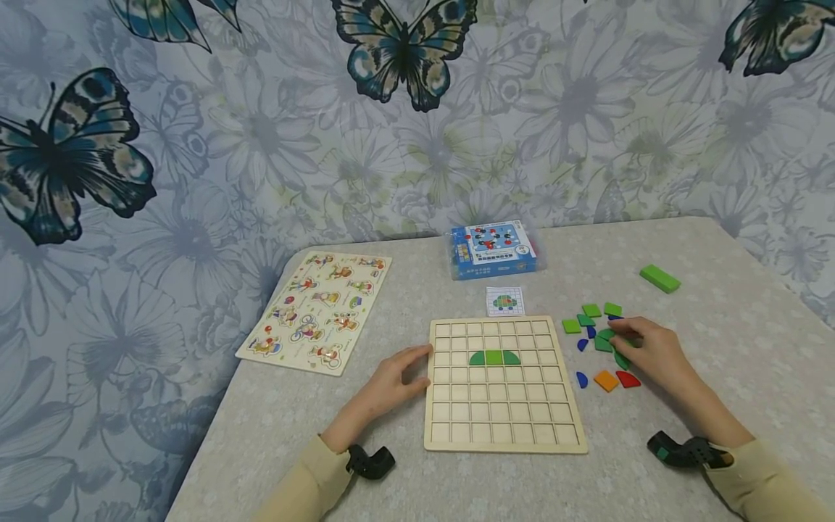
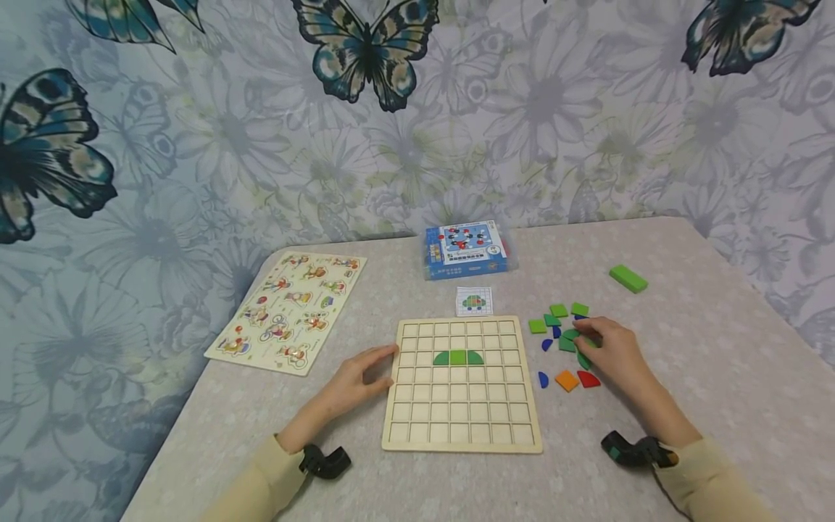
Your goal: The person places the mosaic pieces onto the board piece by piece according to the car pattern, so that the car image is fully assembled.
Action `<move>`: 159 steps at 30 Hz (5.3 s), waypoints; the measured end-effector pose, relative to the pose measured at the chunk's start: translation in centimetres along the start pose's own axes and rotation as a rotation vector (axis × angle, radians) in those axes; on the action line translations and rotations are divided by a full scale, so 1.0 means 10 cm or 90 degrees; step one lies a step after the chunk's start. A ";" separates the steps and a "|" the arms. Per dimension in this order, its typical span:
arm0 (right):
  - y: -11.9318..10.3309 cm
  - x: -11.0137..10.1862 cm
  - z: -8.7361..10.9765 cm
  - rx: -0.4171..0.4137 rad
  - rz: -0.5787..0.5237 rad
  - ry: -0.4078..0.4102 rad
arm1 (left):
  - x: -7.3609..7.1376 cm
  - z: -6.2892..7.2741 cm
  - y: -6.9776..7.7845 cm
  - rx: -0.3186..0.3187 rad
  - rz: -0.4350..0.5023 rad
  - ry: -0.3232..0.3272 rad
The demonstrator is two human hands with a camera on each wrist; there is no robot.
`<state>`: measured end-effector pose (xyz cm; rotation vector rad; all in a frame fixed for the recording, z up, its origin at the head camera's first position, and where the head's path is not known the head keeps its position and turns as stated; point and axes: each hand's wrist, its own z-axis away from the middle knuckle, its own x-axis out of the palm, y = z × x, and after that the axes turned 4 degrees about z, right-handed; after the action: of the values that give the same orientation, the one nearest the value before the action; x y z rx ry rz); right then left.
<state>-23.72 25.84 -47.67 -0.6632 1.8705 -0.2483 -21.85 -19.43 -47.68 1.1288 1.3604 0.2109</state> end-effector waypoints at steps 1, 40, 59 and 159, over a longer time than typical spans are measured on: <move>-0.01 -0.01 0.00 0.005 -0.002 0.000 | 0.00 0.00 0.00 0.002 0.001 0.000; -1.65 0.40 -0.50 -0.196 -0.291 -0.142 | 0.00 -0.01 -0.01 0.002 -0.004 -0.007; -1.80 0.86 -0.28 -0.202 -0.299 -0.218 | -0.01 0.00 0.02 -0.011 0.012 -0.016; 0.39 0.01 -0.40 0.136 -0.047 0.030 | -0.01 -0.04 -0.01 0.003 -0.011 -0.005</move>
<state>-28.71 28.43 -48.01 -0.5847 1.8340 -0.5079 -22.29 -19.35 -47.64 1.1204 1.3649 0.1900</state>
